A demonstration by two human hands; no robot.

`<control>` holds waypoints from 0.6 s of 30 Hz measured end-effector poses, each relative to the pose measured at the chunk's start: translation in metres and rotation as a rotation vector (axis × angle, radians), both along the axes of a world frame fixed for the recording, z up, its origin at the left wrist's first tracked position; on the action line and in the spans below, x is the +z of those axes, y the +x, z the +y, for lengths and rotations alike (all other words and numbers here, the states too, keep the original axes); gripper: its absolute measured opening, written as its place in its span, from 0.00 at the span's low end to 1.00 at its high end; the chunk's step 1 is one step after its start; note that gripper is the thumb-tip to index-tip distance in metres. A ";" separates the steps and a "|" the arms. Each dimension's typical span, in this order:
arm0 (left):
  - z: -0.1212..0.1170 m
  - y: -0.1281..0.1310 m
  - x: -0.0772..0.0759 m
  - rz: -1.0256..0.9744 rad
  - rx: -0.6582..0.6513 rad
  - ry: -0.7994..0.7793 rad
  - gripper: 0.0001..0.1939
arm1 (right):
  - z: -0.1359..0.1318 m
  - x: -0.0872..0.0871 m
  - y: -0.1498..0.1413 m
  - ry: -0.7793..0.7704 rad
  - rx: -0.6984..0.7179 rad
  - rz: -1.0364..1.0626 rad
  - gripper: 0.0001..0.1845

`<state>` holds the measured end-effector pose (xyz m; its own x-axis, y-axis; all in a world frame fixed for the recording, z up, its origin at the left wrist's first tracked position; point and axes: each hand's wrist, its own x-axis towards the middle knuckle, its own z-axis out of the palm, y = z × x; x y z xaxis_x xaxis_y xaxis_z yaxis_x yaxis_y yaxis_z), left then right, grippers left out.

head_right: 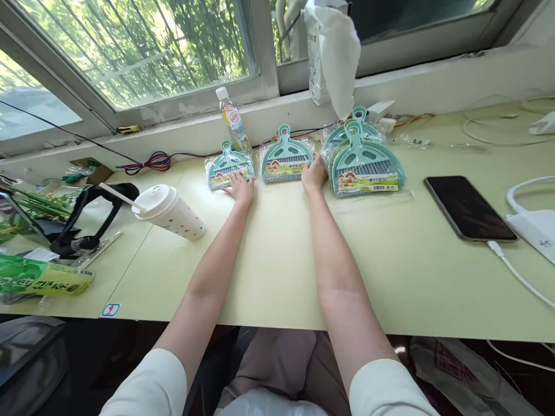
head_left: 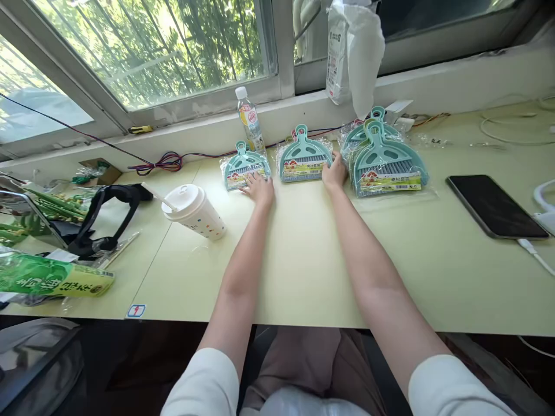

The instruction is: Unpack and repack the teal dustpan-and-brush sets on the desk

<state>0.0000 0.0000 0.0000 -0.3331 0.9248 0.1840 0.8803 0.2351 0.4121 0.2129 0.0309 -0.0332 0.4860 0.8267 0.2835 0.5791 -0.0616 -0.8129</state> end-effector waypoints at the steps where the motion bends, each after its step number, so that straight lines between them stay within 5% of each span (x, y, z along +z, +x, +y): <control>1: -0.004 -0.007 0.000 0.035 -0.056 -0.011 0.32 | -0.002 0.001 -0.002 0.010 0.002 -0.015 0.27; 10: -0.092 -0.059 0.019 0.153 -0.271 0.016 0.18 | -0.032 0.014 -0.015 0.088 -0.001 -0.217 0.30; 15: -0.144 -0.045 0.035 0.229 -0.373 -0.053 0.14 | -0.075 0.025 -0.035 0.212 0.022 -0.398 0.24; 18: -0.163 -0.025 0.032 0.203 -0.430 -0.017 0.14 | -0.106 0.033 -0.049 0.005 0.105 -0.307 0.19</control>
